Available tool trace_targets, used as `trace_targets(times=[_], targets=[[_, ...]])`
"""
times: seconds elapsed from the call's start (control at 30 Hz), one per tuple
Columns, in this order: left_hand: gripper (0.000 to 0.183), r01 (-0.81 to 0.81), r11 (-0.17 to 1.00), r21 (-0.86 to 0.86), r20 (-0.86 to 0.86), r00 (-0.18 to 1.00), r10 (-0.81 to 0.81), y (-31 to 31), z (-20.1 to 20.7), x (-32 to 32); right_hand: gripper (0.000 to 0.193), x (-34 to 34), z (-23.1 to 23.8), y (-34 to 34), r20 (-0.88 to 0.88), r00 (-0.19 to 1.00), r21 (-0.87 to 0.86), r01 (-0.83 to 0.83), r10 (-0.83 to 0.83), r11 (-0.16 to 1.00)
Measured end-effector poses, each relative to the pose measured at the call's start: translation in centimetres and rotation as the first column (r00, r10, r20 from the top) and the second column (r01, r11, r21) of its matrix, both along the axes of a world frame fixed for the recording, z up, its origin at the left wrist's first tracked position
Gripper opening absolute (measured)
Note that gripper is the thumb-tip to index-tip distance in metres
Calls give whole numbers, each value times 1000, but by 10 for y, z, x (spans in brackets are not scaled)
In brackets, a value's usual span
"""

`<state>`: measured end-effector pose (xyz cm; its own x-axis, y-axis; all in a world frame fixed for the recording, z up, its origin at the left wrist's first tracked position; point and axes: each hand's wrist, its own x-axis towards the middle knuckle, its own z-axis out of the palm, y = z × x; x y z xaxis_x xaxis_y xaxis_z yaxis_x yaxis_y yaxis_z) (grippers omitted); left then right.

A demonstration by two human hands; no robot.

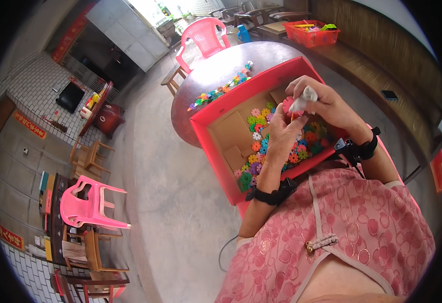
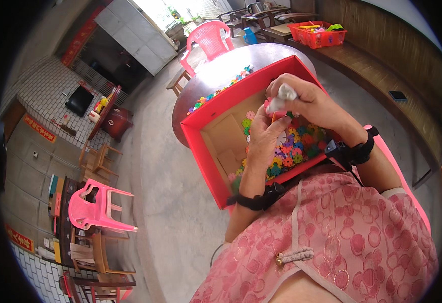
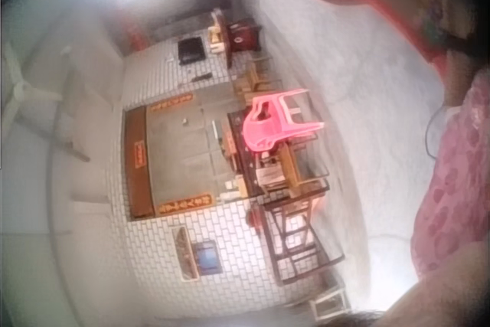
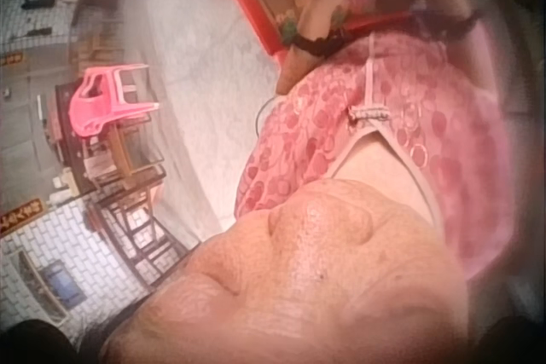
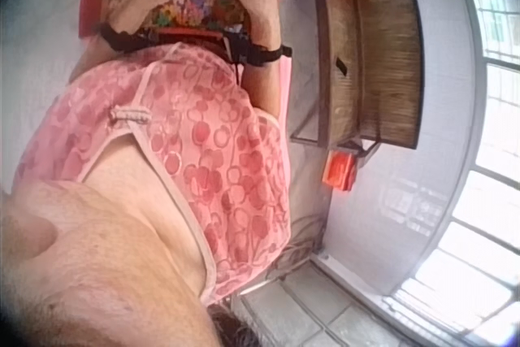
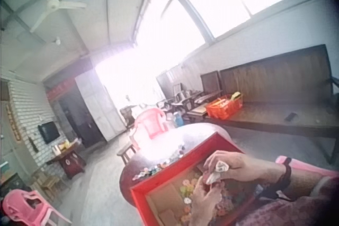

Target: The person is manually connecting colorful flower-shaped plastic toy blocks together and placing them on a table.

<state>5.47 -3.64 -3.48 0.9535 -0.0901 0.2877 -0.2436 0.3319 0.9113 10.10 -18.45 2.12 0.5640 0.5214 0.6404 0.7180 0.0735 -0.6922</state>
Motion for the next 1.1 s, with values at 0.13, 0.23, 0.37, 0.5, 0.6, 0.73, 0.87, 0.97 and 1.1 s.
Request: trace_targets(times=[0.13, 0.23, 0.37, 0.5, 0.6, 0.73, 0.87, 0.97, 1.1], targets=[[34, -29, 993, 112, 56, 998, 23, -4, -4, 4, 18, 0, 2, 0, 247, 969, -154, 33, 6, 987], [35, -4, 993, 121, 37, 999, -1, -4, -5, 2, 19, 1, 0, -1, 233, 970, -178, 108, -65, 978], [35, -9, 986, 168, 53, 999, 0, -6, -4, 0, 17, 4, -6, -1, 114, 980, -125, 177, -163, 976], [31, 63, 985, 161, 28, 997, -68, -12, -1, -5, 13, 3, -5, -5, -18, 973, -29, 228, -229, 973], [31, 135, 989, 57, -28, 991, -134, -2, -1, -3, 11, -2, 7, -11, -281, 947, -56, 145, -155, 988], [42, 380, 915, -135, 74, 925, -373, 1, 2, -3, 24, 1, 7, -16, -37, 989, -53, -148, 147, 987], [48, 492, 837, -239, 106, 870, -482, 3, -1, -4, 25, -1, 9, -14, -32, 942, -38, -335, 334, 941], [53, 525, 813, -252, 97, 849, -519, 4, -4, -4, 19, -7, 12, -16, -227, 960, -97, -186, 161, 978], [57, 409, 889, -206, 101, 913, -396, -1, -2, -4, 16, -6, 17, -13, 107, 979, -155, 189, -174, 970]])
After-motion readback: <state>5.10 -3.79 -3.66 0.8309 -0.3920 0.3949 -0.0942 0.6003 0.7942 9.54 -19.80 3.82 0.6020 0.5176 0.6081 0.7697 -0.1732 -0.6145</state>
